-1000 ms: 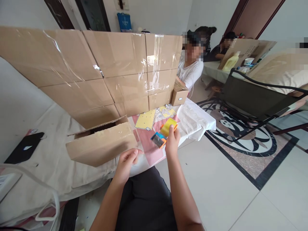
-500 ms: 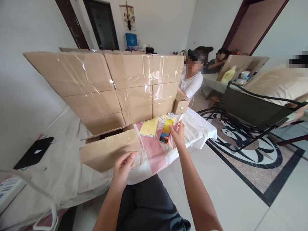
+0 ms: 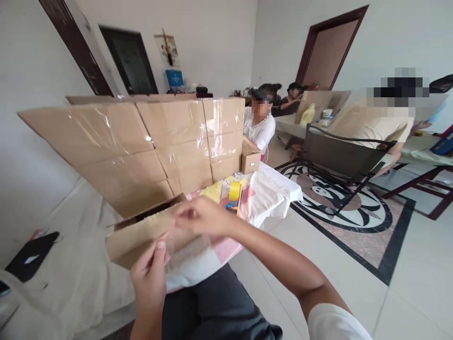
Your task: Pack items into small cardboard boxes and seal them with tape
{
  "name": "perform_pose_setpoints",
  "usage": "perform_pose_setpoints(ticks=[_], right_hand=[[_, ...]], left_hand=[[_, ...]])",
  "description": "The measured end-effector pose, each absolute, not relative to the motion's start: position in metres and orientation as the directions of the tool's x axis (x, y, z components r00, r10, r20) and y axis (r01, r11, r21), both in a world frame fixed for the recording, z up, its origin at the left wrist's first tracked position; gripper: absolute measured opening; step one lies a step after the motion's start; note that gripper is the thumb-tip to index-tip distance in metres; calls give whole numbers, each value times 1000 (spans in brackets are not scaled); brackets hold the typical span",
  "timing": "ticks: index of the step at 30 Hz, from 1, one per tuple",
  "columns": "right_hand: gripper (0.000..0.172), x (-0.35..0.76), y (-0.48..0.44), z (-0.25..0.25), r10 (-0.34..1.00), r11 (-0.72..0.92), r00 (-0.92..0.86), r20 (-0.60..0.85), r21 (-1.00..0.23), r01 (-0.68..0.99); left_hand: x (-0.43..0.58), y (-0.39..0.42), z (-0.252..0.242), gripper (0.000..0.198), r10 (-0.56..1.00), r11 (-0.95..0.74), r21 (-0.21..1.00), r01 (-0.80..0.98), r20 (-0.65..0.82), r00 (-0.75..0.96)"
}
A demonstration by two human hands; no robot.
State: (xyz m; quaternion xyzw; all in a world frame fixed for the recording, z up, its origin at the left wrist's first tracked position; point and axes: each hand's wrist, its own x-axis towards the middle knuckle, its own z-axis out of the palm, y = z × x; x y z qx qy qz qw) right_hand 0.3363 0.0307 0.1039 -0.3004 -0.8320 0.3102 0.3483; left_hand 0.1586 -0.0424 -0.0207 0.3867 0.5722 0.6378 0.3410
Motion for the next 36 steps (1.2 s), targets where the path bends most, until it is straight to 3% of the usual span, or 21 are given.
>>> perform_pose_setpoints(ticks=[3, 15, 18, 23, 25, 27, 29, 31, 32, 34, 36], right_hand=[[21, 316, 1, 93, 689, 628, -644, 332, -718, 300], [5, 294, -25, 98, 857, 447, -447, 256, -800, 400], [4, 297, -31, 96, 838, 494, -466, 284, -757, 427], [13, 296, -41, 86, 836, 548, -411, 363, -586, 597], [10, 298, -41, 83, 826, 563, -423, 374, -593, 575], [11, 302, -35, 83, 817, 571, -441, 372, -634, 522], [12, 310, -25, 84, 814, 563, -459, 355, -676, 476], [13, 321, -13, 88, 800, 575, -479, 362, -692, 437], [12, 327, -7, 91, 782, 600, -489, 387, -682, 419], [10, 337, 6, 99, 732, 668, -508, 455, -627, 401], [10, 346, 17, 107, 695, 710, -543, 472, -572, 412]], left_hand=[[145, -39, -31, 45, 862, -117, 992, 36, 119, -493], [140, -47, -30, 45, 861, -164, 986, -36, 125, -493], [144, -49, -21, 50, 867, -142, 990, 2, 126, -482], [136, -48, -2, 68, 869, -29, 997, 73, 61, -490], [125, -45, 2, 66, 818, 18, 989, 147, 70, -571], [114, -39, 4, 57, 725, 17, 958, 286, 185, -663], [105, -30, 7, 50, 601, -22, 860, 510, 419, -681], [100, -18, 13, 50, 541, -52, 655, 754, 653, -530], [99, -11, 18, 53, 601, -75, 526, 847, 702, -383], [98, 2, 26, 60, 725, -136, 303, 943, 680, -114], [96, 13, 30, 69, 795, -208, 162, 965, 602, 71]])
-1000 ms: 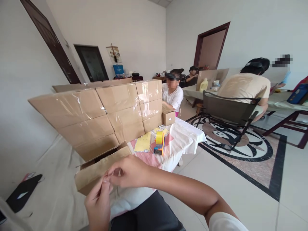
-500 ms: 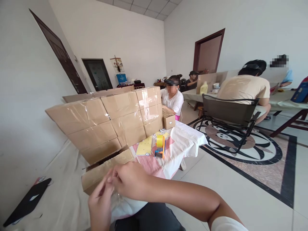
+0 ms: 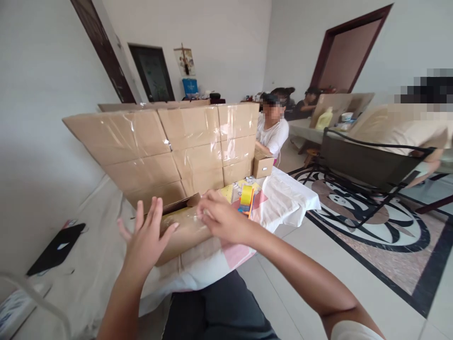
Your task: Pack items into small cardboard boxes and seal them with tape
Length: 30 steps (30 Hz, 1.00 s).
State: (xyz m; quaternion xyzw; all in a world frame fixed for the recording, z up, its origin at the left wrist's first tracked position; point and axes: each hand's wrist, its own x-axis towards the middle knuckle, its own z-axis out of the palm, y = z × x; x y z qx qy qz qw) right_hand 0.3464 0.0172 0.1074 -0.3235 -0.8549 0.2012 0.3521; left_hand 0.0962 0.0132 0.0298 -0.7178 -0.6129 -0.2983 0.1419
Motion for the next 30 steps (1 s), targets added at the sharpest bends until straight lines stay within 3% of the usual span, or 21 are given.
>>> perform_pose_setpoints(ticks=[3, 5, 8, 11, 13, 17, 20, 22, 23, 26, 28, 30], right_hand=[[14, 354, 35, 119, 658, 715, -654, 374, -583, 386], [16, 354, 49, 124, 632, 685, -711, 308, -651, 327], [18, 342, 77, 123, 644, 580, -736, 210, -761, 290], [16, 319, 109, 111, 668, 494, -738, 100, -801, 338], [15, 302, 127, 102, 703, 462, -711, 22, -774, 433], [17, 279, 141, 88, 802, 398, -580, -139, -600, 694], [14, 270, 137, 82, 806, 421, -567, -172, -506, 753], [15, 265, 135, 80, 823, 429, -546, -156, -457, 779], [23, 265, 136, 80, 859, 416, -499, -113, -415, 809], [46, 281, 153, 84, 949, 278, -222, 224, -263, 924], [41, 311, 170, 87, 914, 179, -82, 397, -214, 960], [30, 350, 182, 87, 922, 116, -28, 385, -207, 972]], left_hand=[[91, 23, 24, 88, 835, -315, 44, 948, 487, 255], [88, 25, 16, 89, 846, -369, -1, 929, 415, 336], [87, 22, 9, 78, 856, -366, -26, 930, 382, 348], [89, 20, 12, 85, 868, -327, -14, 945, 390, 306], [90, 19, 14, 89, 869, -322, -18, 947, 391, 303], [90, 18, 16, 76, 854, -340, -80, 937, 392, 343], [90, 17, 17, 65, 856, -353, -106, 930, 365, 367], [91, 18, 18, 60, 858, -362, -102, 927, 352, 374], [91, 18, 18, 59, 859, -363, -97, 927, 351, 373], [92, 16, 21, 54, 855, -369, -93, 925, 356, 377], [93, 15, 22, 53, 846, -393, -93, 915, 353, 399], [94, 16, 22, 53, 837, -419, -82, 904, 349, 420]])
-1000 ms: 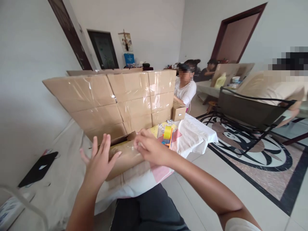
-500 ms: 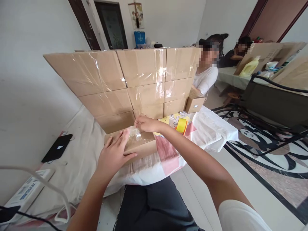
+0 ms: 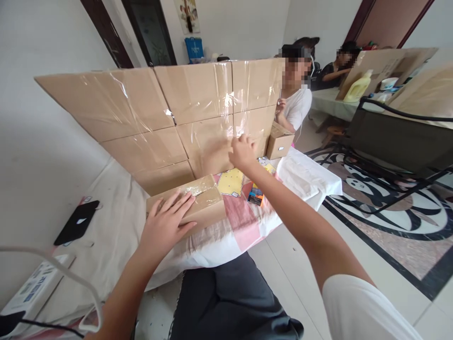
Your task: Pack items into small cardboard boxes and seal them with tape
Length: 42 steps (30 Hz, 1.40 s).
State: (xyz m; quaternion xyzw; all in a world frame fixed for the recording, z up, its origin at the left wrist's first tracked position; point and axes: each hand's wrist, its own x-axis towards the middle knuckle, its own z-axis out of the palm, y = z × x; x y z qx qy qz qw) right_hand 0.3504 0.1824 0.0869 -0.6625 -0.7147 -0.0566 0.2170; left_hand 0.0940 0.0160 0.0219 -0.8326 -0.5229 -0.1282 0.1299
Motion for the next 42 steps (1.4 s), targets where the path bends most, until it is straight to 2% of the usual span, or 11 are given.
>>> perform_pose_setpoints(ticks=[3, 7, 11, 15, 21, 29, 31, 33, 35, 38, 42], right_hand=[[23, 401, 179, 76, 959, 165, -129, 252, -130, 978], [25, 407, 151, 41, 883, 469, -468, -36, 22, 883], [33, 373, 144, 7, 779, 626, -608, -149, 179, 759], [30, 357, 154, -4, 755, 656, -631, -178, 191, 730], [36, 362, 157, -1, 769, 615, -594, -238, 21, 788], [31, 377, 164, -3, 802, 525, -530, -274, -99, 845], [27, 387, 160, -3, 810, 492, -557, -185, -302, 816], [20, 394, 150, -4, 821, 412, -570, -14, -677, 610], [9, 392, 136, -7, 835, 271, -536, 126, -941, 202], [15, 374, 114, -19, 825, 72, -531, 194, -968, -240], [28, 345, 98, -41, 831, 23, -502, 240, -916, -401]], left_hand=[[95, 20, 20, 57, 833, -430, -61, 901, 359, 422], [92, 27, 16, 60, 808, -452, -66, 890, 394, 439], [89, 25, 13, 57, 802, -448, -91, 890, 400, 444], [90, 20, 13, 58, 801, -441, -119, 890, 395, 450], [82, 25, 13, 58, 779, -482, -136, 866, 385, 494], [63, 24, 16, 65, 740, -546, -171, 820, 361, 568], [53, 22, 18, 69, 726, -570, -166, 805, 357, 588], [45, 21, 20, 72, 714, -585, -162, 794, 362, 600], [40, 21, 22, 72, 704, -595, -162, 787, 366, 608], [41, 22, 24, 69, 681, -616, -184, 766, 363, 636], [45, 25, 26, 67, 659, -639, -212, 739, 343, 669]])
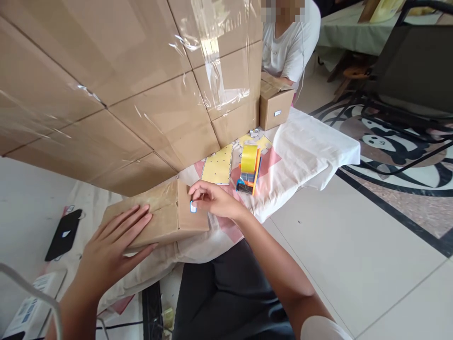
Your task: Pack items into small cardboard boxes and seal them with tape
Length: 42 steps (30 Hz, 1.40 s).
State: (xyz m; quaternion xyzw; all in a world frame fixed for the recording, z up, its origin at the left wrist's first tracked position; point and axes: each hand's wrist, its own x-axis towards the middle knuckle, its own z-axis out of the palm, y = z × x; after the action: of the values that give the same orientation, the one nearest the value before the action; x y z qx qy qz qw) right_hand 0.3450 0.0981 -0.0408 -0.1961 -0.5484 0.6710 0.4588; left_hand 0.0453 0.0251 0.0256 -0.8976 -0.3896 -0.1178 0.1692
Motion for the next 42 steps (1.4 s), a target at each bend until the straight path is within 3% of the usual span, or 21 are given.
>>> perform_pose_setpoints(ticks=[9, 12, 14, 20, 28, 36, 38, 42], right_hand=[[36, 339, 92, -62, 878, 33, -422, 226, -908, -418], [41, 332, 78, -65, 965, 110, -202, 168, -956, -271], [34, 326, 62, -69, 983, 141, -88, 161, -971, -193], [47, 314, 24, -85, 971, 87, -179, 158, -933, -350], [68, 320, 0, -89, 954, 150, -234, 188, -973, -174], [77, 316, 3, -89, 955, 158, -239, 177, -983, -96], [91, 324, 9, -80, 949, 166, -270, 161, -986, -4], [154, 340, 29, -56, 915, 183, -398, 67, -948, 261]], left_hand=[[51, 26, 26, 65, 653, -656, -223, 721, 311, 691], [53, 26, 25, 65, 665, -650, -213, 730, 306, 681], [54, 26, 25, 65, 669, -647, -207, 734, 307, 676], [55, 26, 24, 67, 670, -641, -211, 738, 314, 672], [55, 23, 23, 66, 673, -634, -223, 740, 313, 670], [50, 27, 19, 74, 637, -647, -242, 723, 350, 687], [45, 31, 13, 79, 598, -672, -251, 697, 371, 710], [33, 45, -5, 83, 506, -706, -268, 655, 456, 732]])
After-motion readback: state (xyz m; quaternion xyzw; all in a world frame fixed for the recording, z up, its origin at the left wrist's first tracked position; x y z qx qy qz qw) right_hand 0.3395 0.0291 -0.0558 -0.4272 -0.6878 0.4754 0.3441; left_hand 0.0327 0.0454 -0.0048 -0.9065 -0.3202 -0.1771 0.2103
